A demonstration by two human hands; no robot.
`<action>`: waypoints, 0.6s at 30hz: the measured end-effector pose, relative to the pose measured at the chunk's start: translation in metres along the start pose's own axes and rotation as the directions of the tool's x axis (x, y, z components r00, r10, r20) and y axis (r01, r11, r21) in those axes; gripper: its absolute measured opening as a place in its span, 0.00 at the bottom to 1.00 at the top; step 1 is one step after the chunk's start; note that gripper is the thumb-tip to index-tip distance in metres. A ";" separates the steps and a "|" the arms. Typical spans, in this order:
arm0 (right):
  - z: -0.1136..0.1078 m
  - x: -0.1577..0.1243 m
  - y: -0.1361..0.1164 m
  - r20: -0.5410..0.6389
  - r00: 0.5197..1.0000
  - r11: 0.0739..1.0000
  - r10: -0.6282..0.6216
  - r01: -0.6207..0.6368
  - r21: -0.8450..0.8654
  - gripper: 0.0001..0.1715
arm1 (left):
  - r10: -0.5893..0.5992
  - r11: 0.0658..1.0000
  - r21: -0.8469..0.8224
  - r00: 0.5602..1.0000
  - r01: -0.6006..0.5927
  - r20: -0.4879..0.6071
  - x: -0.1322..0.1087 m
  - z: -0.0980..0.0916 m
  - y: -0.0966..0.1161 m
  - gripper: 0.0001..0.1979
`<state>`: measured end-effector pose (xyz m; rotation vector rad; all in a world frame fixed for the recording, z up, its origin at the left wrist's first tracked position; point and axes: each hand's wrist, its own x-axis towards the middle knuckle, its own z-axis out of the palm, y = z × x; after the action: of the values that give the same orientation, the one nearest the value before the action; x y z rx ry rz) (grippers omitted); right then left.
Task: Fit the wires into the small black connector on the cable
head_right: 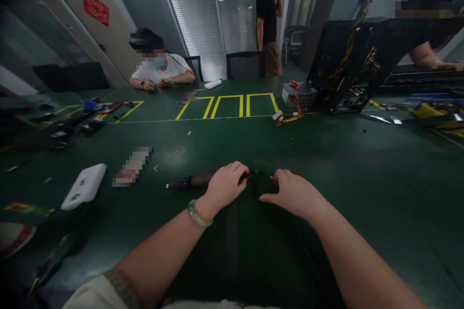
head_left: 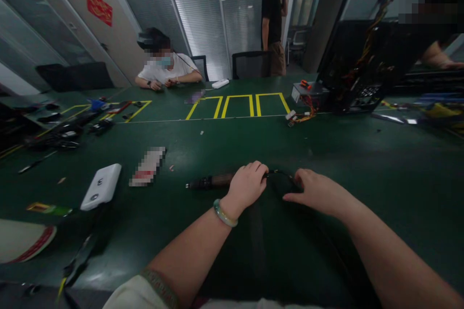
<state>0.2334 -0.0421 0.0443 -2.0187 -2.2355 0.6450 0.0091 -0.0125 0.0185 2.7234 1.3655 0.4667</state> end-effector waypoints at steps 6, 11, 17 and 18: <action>0.003 0.002 -0.007 0.080 0.996 0.995 0.048 -0.041 -0.088 0.14 | 0.026 1.000 -0.010 1.000 -0.026 -0.002 0.001 0.000 -0.003 0.08; -0.010 0.022 0.022 -0.071 0.989 0.989 0.131 -0.135 -0.055 0.18 | 0.074 0.997 -0.037 0.997 -0.074 -0.001 0.001 -0.005 -0.008 0.09; -0.004 0.032 0.045 0.096 0.973 0.938 0.212 -0.230 0.259 0.25 | 0.059 0.998 -0.025 0.998 -0.059 -0.012 0.000 -0.005 -0.018 0.08; -0.001 0.033 0.045 0.124 0.969 0.923 0.215 -0.243 0.298 0.22 | 0.056 0.998 -0.029 0.998 -0.056 -0.017 0.000 -0.005 -0.020 0.08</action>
<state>0.2717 -0.0071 0.0223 -2.1356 -1.8057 1.0545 -0.0076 -0.0006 0.0195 2.7464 1.2779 0.5096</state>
